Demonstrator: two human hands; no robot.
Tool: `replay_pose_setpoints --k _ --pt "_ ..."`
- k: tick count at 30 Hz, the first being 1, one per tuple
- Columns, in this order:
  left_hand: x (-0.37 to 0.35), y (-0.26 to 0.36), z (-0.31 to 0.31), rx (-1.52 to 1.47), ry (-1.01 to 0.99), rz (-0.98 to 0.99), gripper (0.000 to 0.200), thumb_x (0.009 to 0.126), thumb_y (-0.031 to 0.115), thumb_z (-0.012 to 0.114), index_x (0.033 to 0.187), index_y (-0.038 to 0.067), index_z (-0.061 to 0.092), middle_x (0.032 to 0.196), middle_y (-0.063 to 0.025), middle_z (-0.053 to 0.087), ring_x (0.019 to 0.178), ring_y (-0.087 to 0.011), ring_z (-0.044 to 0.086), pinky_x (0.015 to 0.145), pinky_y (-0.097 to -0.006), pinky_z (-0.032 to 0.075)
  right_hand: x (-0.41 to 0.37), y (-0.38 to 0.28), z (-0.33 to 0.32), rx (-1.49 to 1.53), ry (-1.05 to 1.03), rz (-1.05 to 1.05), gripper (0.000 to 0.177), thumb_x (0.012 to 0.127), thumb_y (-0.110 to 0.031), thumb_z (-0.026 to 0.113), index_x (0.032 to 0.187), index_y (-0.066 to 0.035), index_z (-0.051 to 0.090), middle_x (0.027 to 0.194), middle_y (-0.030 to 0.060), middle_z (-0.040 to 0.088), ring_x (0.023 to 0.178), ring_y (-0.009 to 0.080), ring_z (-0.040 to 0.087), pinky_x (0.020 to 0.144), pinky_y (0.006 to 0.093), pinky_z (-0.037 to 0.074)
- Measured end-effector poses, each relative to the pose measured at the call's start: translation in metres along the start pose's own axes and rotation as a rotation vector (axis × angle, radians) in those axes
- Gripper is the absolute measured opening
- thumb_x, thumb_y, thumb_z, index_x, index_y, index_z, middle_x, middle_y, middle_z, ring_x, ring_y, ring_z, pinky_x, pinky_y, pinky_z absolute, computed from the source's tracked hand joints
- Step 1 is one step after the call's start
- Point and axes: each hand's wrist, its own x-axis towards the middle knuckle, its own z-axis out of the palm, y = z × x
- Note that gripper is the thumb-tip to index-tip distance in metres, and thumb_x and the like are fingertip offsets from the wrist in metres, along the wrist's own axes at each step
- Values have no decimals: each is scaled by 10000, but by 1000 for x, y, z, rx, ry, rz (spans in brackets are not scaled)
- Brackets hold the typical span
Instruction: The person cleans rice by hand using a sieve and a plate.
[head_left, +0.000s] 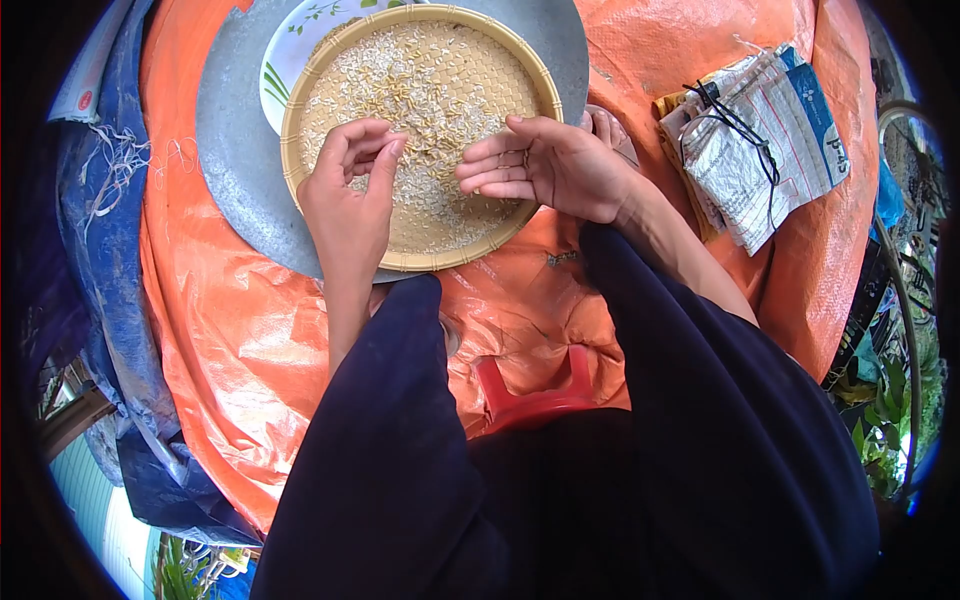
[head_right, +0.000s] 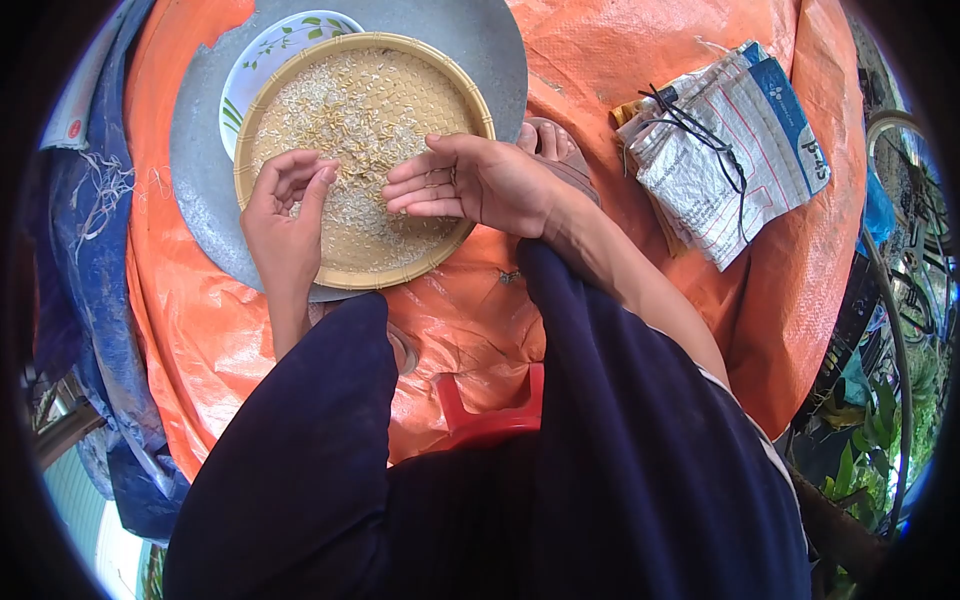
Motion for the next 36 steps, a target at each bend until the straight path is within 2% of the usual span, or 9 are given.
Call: replay_pose_setpoints --k 7,13,16,22,25,36 --pt "0 -6 -1 -40 -1 -30 187 901 6 693 1070 -15 616 932 -88 729 873 -108 688 764 -241 526 1 1 0 15 0 8 542 1066 -322 359 1292 140 528 1264 272 619 1173 276 636 1050 333 494" --pt "-7 12 1 -362 -133 -140 308 869 -11 727 1144 3 587 952 -121 731 897 -113 678 782 -242 512 4 7 1 51 -31 23 511 1070 -300 359 1313 123 510 1281 257 607 1182 265 625 1062 330 488" --pt "-6 17 6 -240 -227 -55 328 887 -26 703 1182 -6 563 996 -132 731 917 -145 686 809 -257 522 7 9 2 75 -48 45 516 1071 -292 351 1341 128 481 1304 263 592 1199 272 617 1074 341 477" --pt "3 4 -5 216 10 57 300 870 54 737 1143 14 618 1040 -90 737 946 -137 686 800 -278 508 6 10 -4 54 -46 47 516 1074 -278 338 1357 135 465 1312 271 586 1209 278 613 1064 332 485" --pt "0 0 -4 387 -38 166 295 844 53 752 1117 32 642 1038 -82 734 946 -162 696 768 -297 516 6 9 -3 54 -51 53 500 1077 -270 336 1330 134 484 1294 262 596 1192 269 619 1060 326 492" --pt "0 -8 6 572 -91 384 283 816 11 731 1081 64 649 923 -69 708 852 -227 685 733 -343 537 4 6 0 37 -42 50 511 1073 -287 349 1321 134 497 1285 253 606 1177 261 629 1056 323 491"
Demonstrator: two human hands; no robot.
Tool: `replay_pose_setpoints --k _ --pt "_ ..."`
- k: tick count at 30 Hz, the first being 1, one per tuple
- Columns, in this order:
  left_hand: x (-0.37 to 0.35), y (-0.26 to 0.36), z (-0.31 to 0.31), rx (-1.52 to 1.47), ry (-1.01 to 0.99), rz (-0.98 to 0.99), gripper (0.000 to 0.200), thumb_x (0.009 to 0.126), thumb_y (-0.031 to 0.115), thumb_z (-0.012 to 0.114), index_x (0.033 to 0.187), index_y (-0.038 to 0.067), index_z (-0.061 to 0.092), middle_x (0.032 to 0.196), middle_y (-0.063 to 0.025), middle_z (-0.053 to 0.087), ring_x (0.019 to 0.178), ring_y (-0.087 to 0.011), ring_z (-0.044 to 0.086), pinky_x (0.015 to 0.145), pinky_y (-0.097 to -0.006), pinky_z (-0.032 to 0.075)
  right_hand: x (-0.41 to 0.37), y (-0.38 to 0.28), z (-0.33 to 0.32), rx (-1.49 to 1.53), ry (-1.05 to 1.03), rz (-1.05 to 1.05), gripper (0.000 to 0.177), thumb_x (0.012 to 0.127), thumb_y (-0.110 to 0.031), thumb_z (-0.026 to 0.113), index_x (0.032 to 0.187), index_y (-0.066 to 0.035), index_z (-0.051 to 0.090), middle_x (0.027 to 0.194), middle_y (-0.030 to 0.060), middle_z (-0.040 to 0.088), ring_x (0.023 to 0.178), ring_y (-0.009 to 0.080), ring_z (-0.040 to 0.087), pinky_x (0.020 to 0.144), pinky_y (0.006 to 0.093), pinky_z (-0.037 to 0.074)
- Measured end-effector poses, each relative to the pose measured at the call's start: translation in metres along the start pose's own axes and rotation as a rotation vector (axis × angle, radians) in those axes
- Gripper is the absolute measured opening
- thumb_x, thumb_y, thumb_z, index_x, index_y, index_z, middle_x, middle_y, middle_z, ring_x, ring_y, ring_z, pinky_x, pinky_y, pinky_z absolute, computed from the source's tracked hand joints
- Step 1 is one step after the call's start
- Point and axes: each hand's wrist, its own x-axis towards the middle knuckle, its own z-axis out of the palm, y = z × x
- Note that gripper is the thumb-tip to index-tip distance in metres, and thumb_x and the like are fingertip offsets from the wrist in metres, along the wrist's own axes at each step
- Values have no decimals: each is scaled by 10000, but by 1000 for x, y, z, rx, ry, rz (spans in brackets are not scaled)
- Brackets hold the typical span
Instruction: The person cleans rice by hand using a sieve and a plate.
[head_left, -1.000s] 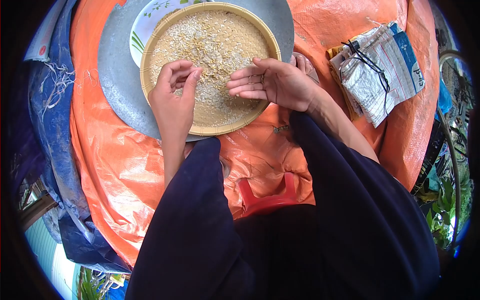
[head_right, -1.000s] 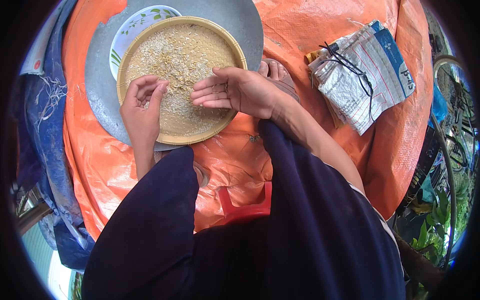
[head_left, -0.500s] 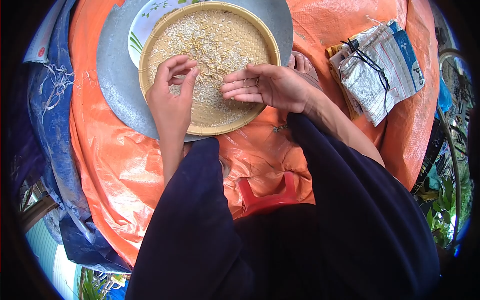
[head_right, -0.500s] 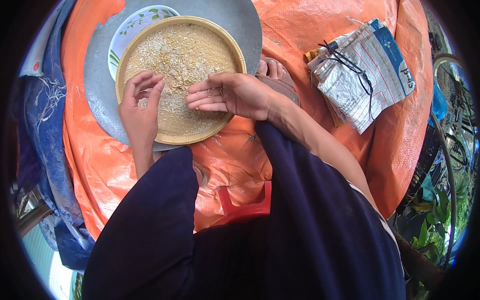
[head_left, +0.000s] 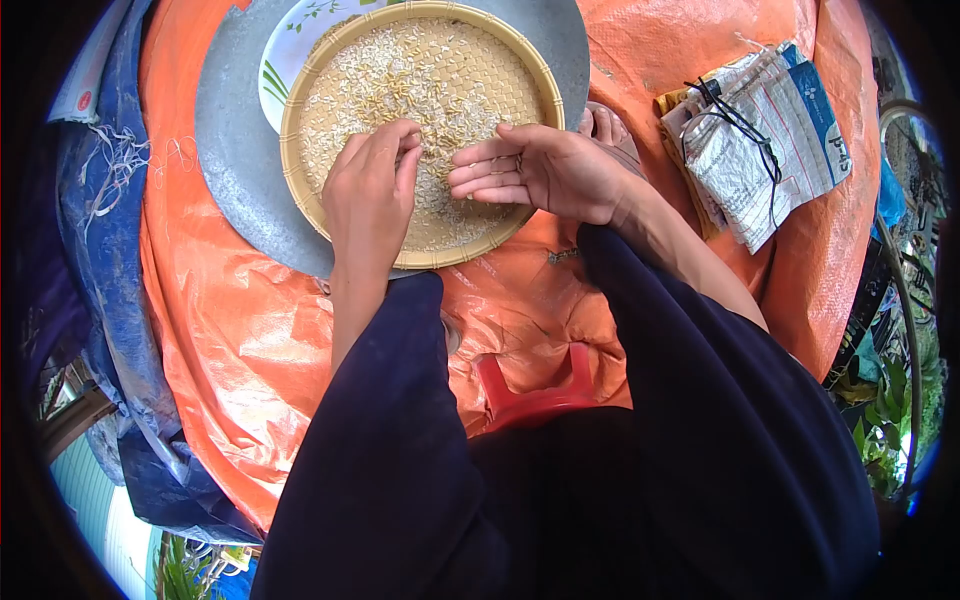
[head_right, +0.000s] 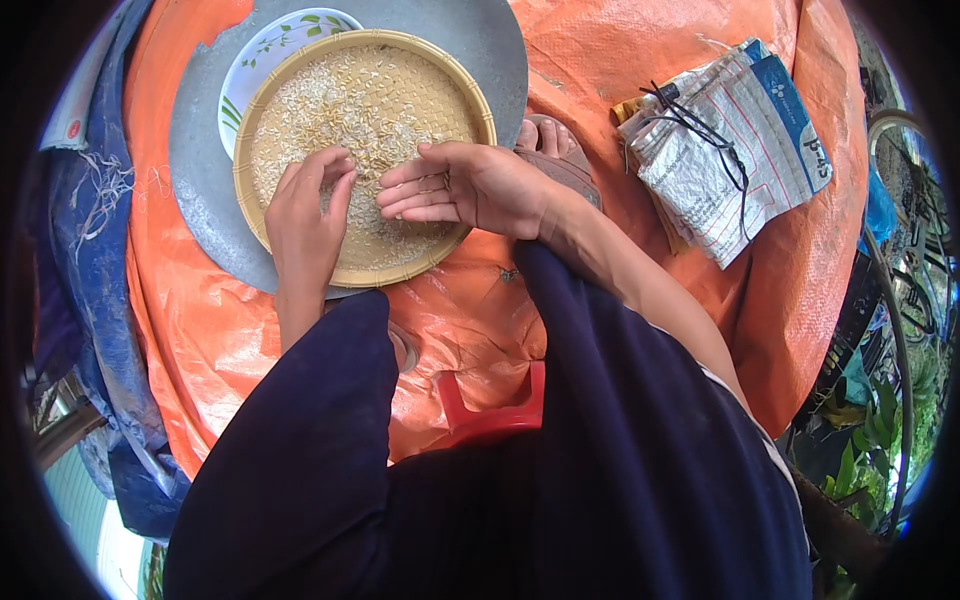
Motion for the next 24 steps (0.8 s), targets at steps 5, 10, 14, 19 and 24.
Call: replay_pose_setpoints --k 5,10,14,19,24 --pt "0 2 -1 -25 1 -27 262 834 3 712 1079 57 636 898 -80 704 822 -226 683 722 -341 532 -1 0 0 -26 11 -5 517 1072 -283 332 1335 134 489 1308 266 593 1193 271 622 1062 330 483" --pt "-2 6 -10 -236 50 -227 216 886 15 696 1085 32 613 935 -78 729 843 -157 689 708 -289 504 0 1 1 -24 22 1 519 1068 -285 345 1342 134 483 1306 265 594 1191 271 623 1067 333 480" --pt "0 19 -17 -451 9 -239 190 905 22 689 1080 30 617 950 -63 745 877 -117 684 698 -252 481 3 5 -1 4 20 -3 523 1067 -285 349 1355 134 469 1306 263 593 1193 269 620 1073 335 477" --pt "2 5 -20 -314 78 -244 168 909 29 685 1069 28 632 952 -65 755 889 -117 698 698 -243 477 4 5 -1 23 15 -13 517 1068 -277 351 1361 133 464 1308 261 592 1207 269 612 1078 327 474" --pt "-4 -5 -16 -98 50 -158 256 826 25 741 1060 54 643 939 -70 723 856 -190 699 726 -310 526 3 3 2 4 25 -11 510 1068 -269 352 1359 133 465 1309 264 591 1213 272 609 1077 320 474"
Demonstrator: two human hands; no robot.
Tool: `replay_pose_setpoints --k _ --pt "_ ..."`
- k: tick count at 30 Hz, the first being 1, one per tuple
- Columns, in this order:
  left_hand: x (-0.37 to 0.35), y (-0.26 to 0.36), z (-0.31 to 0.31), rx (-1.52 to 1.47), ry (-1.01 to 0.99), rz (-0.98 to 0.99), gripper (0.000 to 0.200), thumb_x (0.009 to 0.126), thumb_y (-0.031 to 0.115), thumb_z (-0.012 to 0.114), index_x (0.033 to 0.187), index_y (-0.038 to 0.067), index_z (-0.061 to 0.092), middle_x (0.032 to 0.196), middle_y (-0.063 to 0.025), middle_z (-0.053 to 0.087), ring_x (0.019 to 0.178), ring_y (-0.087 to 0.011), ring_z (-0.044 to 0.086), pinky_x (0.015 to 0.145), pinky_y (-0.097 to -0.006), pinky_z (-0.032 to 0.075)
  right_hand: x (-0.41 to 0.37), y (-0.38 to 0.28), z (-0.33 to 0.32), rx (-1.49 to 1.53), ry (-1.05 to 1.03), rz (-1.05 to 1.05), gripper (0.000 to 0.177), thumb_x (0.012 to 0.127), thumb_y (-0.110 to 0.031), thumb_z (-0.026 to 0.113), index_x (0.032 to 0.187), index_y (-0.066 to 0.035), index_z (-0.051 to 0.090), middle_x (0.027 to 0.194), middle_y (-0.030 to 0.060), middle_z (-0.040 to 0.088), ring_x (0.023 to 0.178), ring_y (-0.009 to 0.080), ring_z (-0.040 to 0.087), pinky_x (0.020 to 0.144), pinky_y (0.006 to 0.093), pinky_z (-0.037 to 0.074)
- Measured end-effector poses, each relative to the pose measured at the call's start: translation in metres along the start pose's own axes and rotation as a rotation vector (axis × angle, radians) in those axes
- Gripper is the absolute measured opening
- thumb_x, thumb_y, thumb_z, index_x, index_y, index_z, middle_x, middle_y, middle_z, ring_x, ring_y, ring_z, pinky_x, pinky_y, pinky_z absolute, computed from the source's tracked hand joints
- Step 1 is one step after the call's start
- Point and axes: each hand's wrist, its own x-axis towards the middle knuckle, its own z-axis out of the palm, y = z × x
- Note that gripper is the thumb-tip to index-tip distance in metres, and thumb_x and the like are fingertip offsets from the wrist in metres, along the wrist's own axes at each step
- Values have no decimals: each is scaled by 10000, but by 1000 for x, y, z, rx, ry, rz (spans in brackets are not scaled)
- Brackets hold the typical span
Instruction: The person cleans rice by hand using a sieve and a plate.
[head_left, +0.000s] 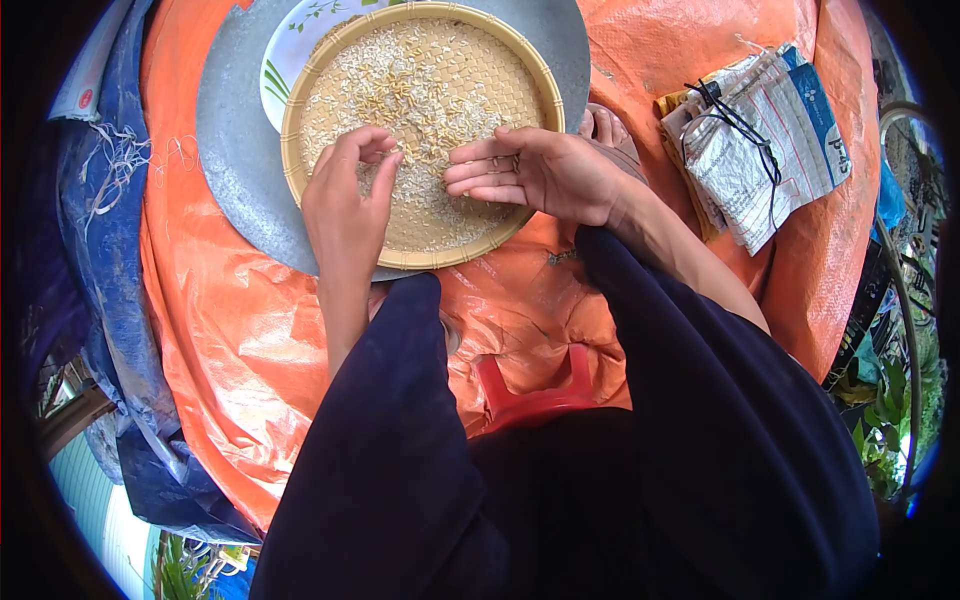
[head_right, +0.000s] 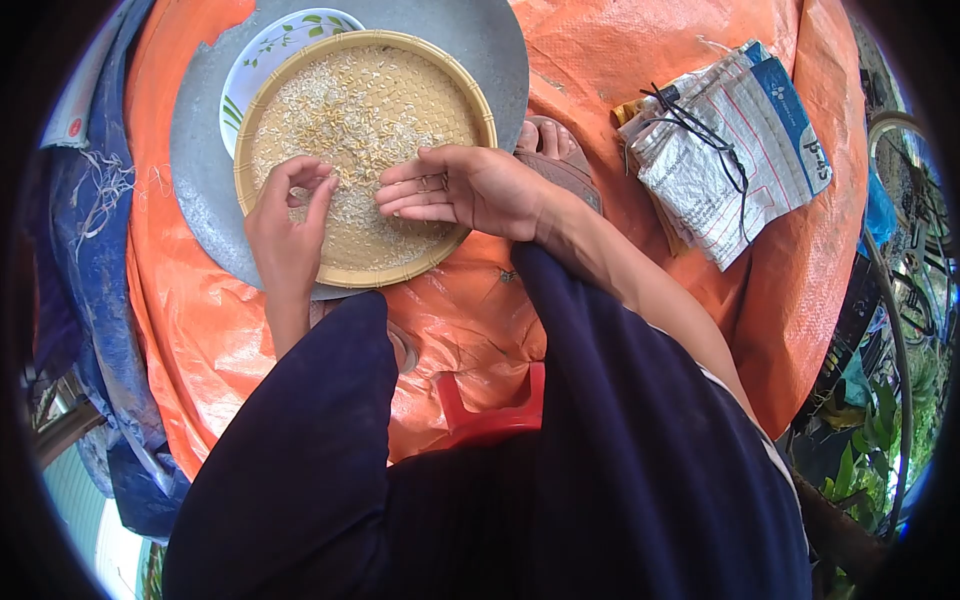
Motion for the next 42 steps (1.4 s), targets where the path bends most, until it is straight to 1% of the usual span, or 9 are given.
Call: replay_pose_setpoints --k 2,8,11,20,29,32,35,38,42 --pt "-1 0 6 30 -36 67 284 801 32 761 1059 56 644 936 -73 711 850 -206 690 736 -330 534 0 1 -2 10 -7 1 507 1068 -267 352 1357 134 468 1309 264 591 1210 271 611 1076 320 474" --pt "0 3 9 64 -48 56 300 781 40 775 1050 74 646 917 -60 706 835 -211 678 732 -335 533 -1 -1 -1 -1 -8 -6 506 1068 -270 349 1342 133 485 1298 262 599 1202 268 615 1073 320 476" --pt "2 3 11 137 -32 151 292 776 30 768 1036 82 647 912 -54 703 835 -223 668 730 -342 530 0 -1 0 2 8 9 505 1068 -269 345 1339 132 489 1293 262 603 1202 268 615 1073 324 476" --pt "2 5 13 149 -67 171 269 788 14 733 1035 82 651 878 -58 695 833 -242 659 729 -361 528 0 -1 -2 6 -11 1 512 1068 -271 342 1333 141 487 1291 271 600 1201 274 614 1077 331 474" --pt "2 1 17 121 -101 205 238 823 -22 672 1042 52 616 933 -100 676 817 -274 655 731 -371 522 -1 -2 -1 -16 0 -2 524 1068 -286 343 1342 139 479 1295 271 597 1199 272 616 1075 329 475" --pt "0 8 12 9 -80 99 225 841 -25 662 1045 39 592 912 -106 668 793 -250 654 720 -352 513 -1 -2 -1 -14 2 -2 525 1067 -291 348 1341 137 481 1293 266 600 1200 267 615 1078 327 471" --pt "0 16 7 -217 -76 -32 211 854 -11 674 1038 36 581 894 -81 675 775 -185 642 688 -309 489 0 0 -2 -17 13 -2 523 1068 -294 346 1347 127 482 1299 260 599 1203 269 613 1082 328 468" --pt "-1 25 7 -433 -109 -27 215 857 -1 692 1035 41 579 889 -50 685 779 -126 622 663 -266 456 0 1 0 8 26 -27 505 1072 -292 358 1324 126 489 1273 254 610 1174 264 627 1060 325 492" --pt "1 28 13 -525 -100 -64 210 862 14 703 1033 50 587 890 -36 692 783 -104 612 660 -243 438 0 1 -3 55 -31 -33 510 1077 -289 344 1338 131 470 1301 263 590 1204 275 609 1076 333 480"
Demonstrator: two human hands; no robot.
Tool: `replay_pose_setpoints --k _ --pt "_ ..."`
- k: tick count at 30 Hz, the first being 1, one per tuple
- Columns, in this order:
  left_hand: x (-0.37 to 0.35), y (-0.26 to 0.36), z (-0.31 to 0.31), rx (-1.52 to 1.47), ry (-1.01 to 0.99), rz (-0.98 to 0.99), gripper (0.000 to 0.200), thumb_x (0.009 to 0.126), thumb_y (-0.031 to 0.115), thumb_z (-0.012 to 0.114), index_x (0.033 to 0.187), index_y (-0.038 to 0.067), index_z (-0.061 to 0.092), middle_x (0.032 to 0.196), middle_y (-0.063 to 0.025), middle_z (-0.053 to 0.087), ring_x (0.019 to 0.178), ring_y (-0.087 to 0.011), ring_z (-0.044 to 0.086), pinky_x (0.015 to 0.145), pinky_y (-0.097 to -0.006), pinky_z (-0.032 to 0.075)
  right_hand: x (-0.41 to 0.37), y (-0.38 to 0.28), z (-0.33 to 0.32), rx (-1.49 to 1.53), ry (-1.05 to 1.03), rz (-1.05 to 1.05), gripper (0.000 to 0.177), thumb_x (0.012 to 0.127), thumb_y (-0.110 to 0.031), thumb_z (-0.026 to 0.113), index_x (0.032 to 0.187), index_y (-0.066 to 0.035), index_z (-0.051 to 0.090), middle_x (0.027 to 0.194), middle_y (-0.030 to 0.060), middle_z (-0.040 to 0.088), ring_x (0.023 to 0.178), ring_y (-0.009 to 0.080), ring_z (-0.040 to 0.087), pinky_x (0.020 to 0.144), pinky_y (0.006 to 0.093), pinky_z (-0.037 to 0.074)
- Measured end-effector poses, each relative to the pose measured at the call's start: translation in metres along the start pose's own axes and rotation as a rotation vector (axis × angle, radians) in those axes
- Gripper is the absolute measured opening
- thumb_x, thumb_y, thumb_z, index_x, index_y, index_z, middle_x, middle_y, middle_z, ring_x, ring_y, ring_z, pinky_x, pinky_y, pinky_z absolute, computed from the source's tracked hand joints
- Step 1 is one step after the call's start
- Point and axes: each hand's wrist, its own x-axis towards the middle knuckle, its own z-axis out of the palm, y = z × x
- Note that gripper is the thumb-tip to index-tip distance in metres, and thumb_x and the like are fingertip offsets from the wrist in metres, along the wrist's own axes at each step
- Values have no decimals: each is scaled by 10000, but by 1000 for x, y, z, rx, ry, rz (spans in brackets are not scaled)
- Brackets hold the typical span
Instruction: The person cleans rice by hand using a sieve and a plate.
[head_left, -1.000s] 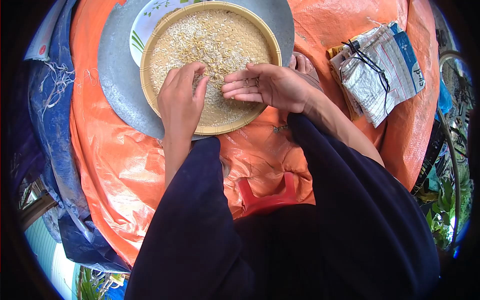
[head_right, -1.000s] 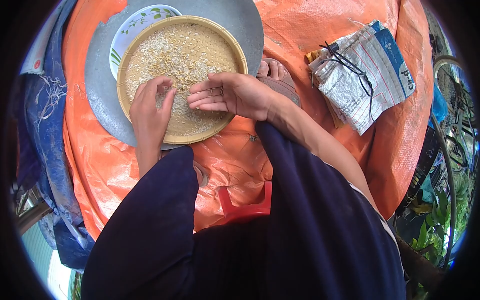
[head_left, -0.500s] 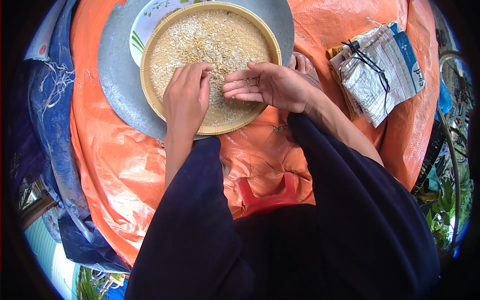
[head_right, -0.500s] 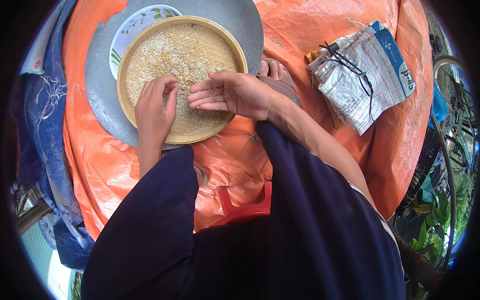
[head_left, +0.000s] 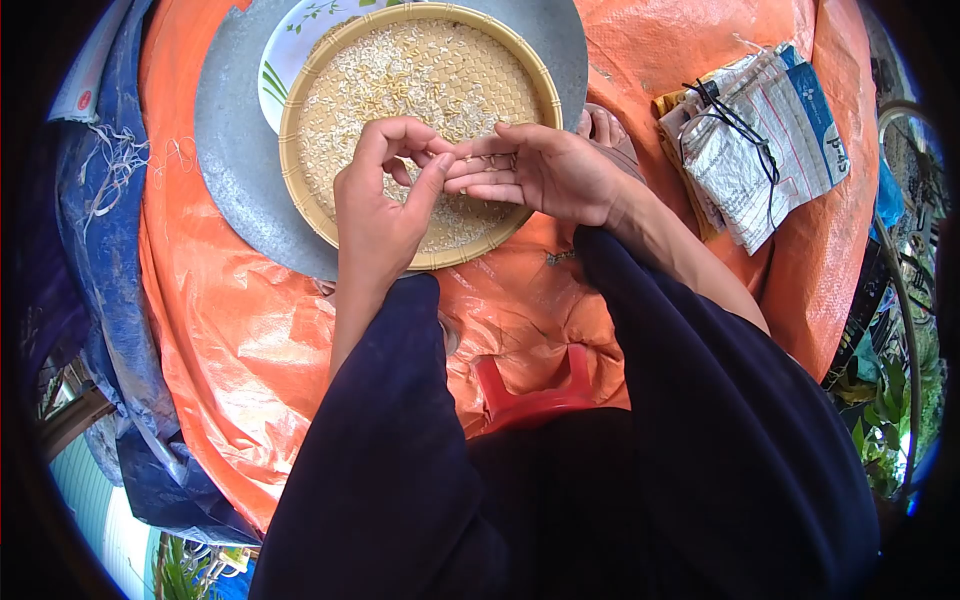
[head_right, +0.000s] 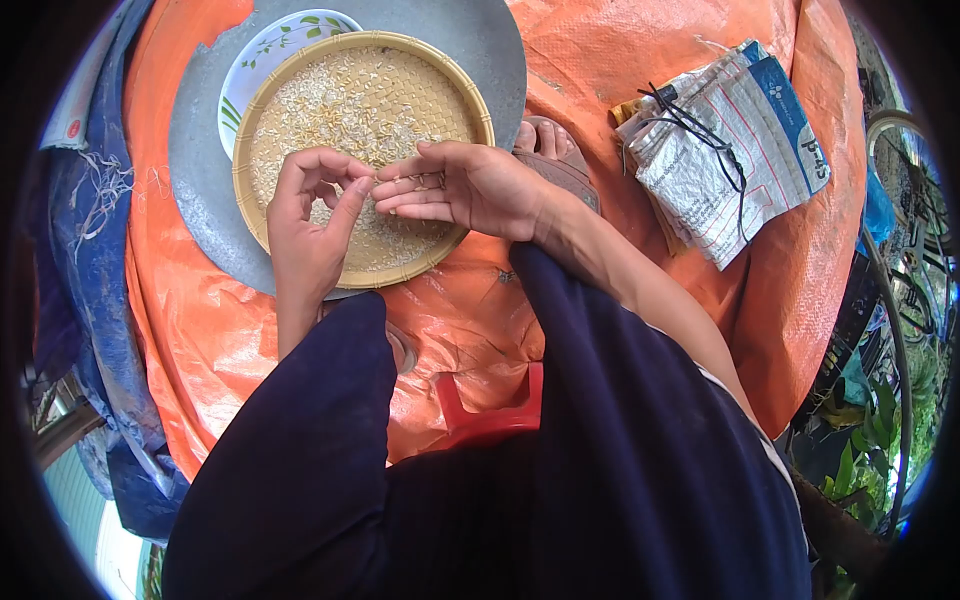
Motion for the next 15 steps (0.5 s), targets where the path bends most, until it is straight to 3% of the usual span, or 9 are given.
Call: replay_pose_setpoints --k 5,11,15 --pt "2 -11 -7 14 143 -49 172 892 41 699 1029 46 596 915 -28 692 786 -89 603 668 -238 442 -2 -3 1 -19 -6 15 527 1084 -299 314 1354 131 453 1317 270 577 1236 287 591 1080 343 477" --pt "1 -8 -12 12 168 -59 165 892 56 709 1020 45 607 914 -27 695 781 -87 605 661 -237 445 -11 -10 1 58 -205 -4 544 1081 -318 333 1359 130 468 1301 289 584 1196 302 621 1034 337 514" --pt "3 -1 -8 91 104 -22 165 875 53 718 1011 49 624 883 -19 699 772 -89 612 654 -241 442 -11 -7 6 -100 -34 -53 485 1070 -256 398 1354 131 474 1281 269 603 1173 281 638 1024 318 521"
